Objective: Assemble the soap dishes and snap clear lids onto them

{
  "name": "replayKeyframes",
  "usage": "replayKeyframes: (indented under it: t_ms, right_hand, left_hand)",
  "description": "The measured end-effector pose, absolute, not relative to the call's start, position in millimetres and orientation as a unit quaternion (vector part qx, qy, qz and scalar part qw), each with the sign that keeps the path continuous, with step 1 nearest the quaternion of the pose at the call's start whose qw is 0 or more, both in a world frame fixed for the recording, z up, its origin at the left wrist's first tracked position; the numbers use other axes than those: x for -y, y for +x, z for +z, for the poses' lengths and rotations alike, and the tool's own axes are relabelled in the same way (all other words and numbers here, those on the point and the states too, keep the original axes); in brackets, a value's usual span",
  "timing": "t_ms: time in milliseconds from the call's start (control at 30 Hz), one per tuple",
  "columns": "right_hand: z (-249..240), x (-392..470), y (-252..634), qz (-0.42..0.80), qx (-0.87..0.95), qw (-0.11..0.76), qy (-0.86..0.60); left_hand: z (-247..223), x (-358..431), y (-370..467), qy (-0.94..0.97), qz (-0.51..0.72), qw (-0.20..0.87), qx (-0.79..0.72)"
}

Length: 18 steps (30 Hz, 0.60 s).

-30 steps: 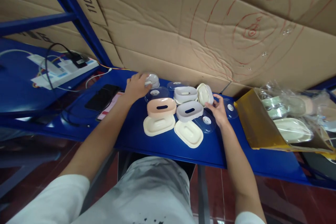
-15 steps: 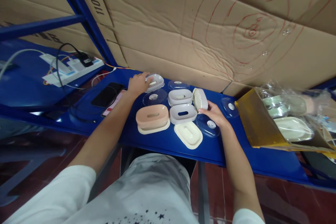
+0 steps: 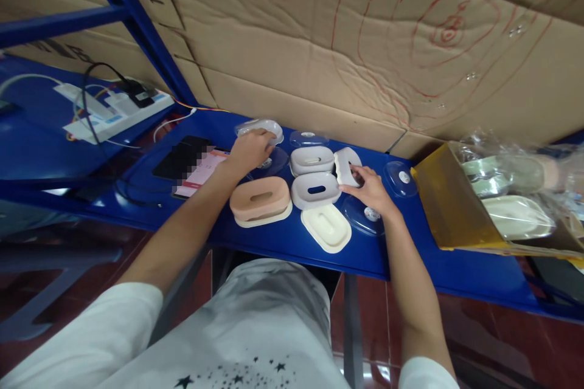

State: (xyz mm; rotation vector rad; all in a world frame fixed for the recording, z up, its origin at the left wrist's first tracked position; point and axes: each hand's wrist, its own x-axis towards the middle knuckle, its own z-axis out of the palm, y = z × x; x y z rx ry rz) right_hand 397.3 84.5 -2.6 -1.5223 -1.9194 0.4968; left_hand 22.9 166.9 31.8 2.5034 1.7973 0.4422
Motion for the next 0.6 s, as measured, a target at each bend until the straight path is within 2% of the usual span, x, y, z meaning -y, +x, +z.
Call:
replayKeyframes:
  t_ms: [200,367,500,600]
  right_hand:
    - [3,-82,406,0.279,0.638,0.428,-0.576]
    - [2,-86,423,0.257,0.599,0.494,-0.575]
    - [-2,-89,421,0.201,0.615,0.491,-0.584]
    - [-10,-86,411,0.144,0.694,0.422,-0.565]
  left_hand:
    - [24,-172,17,0.794,0.118,0.010,-0.596]
    - [16,-180,17,0.786,0.120,0.001,-0.606]
    - [13,-185,18,0.777,0.130,0.003,-0.616]
    - [13,-185,19,0.771,0.136,0.013,-0.622]
